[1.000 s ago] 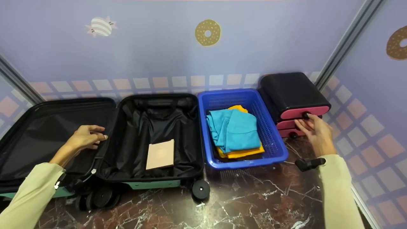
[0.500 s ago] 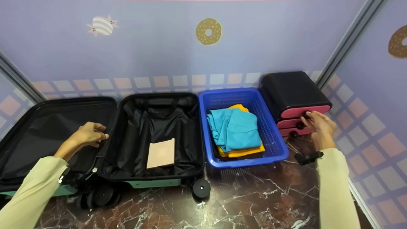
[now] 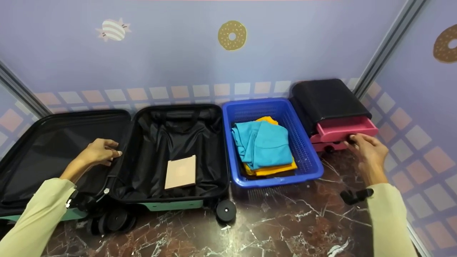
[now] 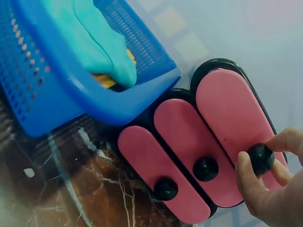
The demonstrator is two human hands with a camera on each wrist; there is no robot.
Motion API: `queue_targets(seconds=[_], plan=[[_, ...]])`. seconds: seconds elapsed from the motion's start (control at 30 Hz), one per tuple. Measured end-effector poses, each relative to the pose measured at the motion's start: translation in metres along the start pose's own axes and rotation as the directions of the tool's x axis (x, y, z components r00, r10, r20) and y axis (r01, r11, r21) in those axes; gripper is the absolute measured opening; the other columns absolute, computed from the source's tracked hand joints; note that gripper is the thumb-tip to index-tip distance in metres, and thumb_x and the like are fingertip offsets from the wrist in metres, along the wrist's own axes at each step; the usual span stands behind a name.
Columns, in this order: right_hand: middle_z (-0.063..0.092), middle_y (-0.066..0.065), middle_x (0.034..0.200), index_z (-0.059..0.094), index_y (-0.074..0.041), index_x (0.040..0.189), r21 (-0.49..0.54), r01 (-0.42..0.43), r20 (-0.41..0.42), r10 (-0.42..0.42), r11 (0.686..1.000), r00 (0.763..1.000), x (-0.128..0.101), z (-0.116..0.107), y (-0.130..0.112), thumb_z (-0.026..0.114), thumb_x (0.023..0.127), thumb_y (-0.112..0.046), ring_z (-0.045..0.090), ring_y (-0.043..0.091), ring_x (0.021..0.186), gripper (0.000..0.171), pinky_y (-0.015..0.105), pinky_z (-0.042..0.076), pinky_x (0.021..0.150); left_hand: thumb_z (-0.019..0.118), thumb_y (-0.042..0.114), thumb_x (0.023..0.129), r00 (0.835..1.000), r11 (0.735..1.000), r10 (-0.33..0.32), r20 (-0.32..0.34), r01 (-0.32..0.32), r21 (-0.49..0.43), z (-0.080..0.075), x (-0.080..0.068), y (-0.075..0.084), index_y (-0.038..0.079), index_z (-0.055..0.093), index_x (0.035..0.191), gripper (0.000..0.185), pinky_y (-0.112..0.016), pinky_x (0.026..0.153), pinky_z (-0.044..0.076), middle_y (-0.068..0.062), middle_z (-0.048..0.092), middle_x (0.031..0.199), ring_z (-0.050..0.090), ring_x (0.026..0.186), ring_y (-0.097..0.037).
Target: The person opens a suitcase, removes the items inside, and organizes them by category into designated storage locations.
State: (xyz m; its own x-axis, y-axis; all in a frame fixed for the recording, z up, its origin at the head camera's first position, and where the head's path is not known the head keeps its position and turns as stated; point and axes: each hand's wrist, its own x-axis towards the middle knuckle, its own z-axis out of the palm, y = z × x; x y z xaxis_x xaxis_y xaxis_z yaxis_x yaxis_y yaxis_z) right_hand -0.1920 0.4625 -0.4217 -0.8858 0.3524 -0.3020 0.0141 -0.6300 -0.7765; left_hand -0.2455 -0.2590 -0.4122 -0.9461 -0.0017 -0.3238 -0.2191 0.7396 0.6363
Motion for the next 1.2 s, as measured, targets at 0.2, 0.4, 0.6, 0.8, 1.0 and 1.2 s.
queue_targets(seconds=[0.2,0.4,0.6,0.8,1.0,1.2], plan=[[0.072,0.014,0.068,0.073,0.004,0.075,-0.003,0.052,-0.002,-0.052,0.999,0.999,-0.009,-0.015,0.006,0.059,0.09,0.011,0.071,0.024,0.062,0.022,0.035,0.063,0.065,0.062,0.009,0.092,1.0,1.0,-0.009,-0.004,0.009,-0.02,0.001,0.001,-0.001,-0.011,0.045,0.139,0.054,-0.024,0.063,0.06,-0.034,0.049,0.136,0.062,0.077,-0.016],[0.072,0.015,0.068,0.071,0.005,0.076,0.027,0.105,0.011,-0.105,0.994,0.994,-0.012,-0.022,0.009,0.058,0.09,0.012,0.072,0.025,0.062,0.02,0.035,0.062,0.063,0.061,0.01,0.093,1.0,1.0,0.004,-0.009,-0.004,-0.012,0.003,0.002,-0.001,-0.011,0.045,0.139,0.053,-0.024,0.064,0.06,-0.035,0.048,0.138,0.063,0.077,-0.016],[0.073,0.006,0.067,0.069,-0.001,0.078,-0.188,0.169,0.013,-0.169,0.968,0.986,-0.016,-0.018,0.009,0.063,0.089,0.007,0.072,0.017,0.06,0.015,0.028,0.061,0.057,0.061,0.011,0.092,1.0,1.0,-0.001,-0.01,0.001,-0.025,0.002,0.001,-0.003,-0.011,0.045,0.139,0.054,-0.024,0.065,0.061,-0.033,0.052,0.135,0.062,0.077,-0.015],[0.054,-0.029,0.061,0.058,-0.025,0.084,-0.855,0.149,-0.096,-0.434,0.497,0.896,-0.017,-0.006,0.005,0.07,0.087,-0.017,0.051,-0.011,0.06,0.015,0.008,0.044,0.058,0.062,0.011,0.092,1.0,0.999,0.003,-0.006,-0.003,-0.046,-0.002,0.002,-0.001,-0.011,0.045,0.138,0.054,-0.025,0.064,0.061,-0.026,0.062,0.117,0.061,0.074,-0.013],[0.051,-0.027,0.075,0.064,-0.022,0.095,-0.928,0.241,0.016,-0.616,0.284,0.787,-0.016,0.014,0.009,0.066,0.087,-0.015,0.049,-0.014,0.071,0.011,0.005,0.04,0.071,0.063,0.011,0.092,1.0,0.999,-0.005,-0.021,0.004,-0.045,0.0,0.001,0.0,-0.009,0.047,0.138,0.053,-0.025,0.062,0.06,-0.025,0.063,0.113,0.061,0.073,-0.013],[0.056,-0.012,0.094,0.067,0.002,0.105,-0.87,0.478,0.255,-0.717,0.123,0.649,-0.021,0.042,0.03,0.064,0.087,-0.006,0.054,-0.015,0.078,0.021,-0.001,0.045,0.071,0.061,0.011,0.093,1.0,0.999,-0.014,-0.02,0.013,-0.029,0.003,0.0,-0.001,-0.01,0.045,0.139,0.053,-0.025,0.062,0.06,-0.032,0.056,0.127,0.062,0.076,-0.016]])
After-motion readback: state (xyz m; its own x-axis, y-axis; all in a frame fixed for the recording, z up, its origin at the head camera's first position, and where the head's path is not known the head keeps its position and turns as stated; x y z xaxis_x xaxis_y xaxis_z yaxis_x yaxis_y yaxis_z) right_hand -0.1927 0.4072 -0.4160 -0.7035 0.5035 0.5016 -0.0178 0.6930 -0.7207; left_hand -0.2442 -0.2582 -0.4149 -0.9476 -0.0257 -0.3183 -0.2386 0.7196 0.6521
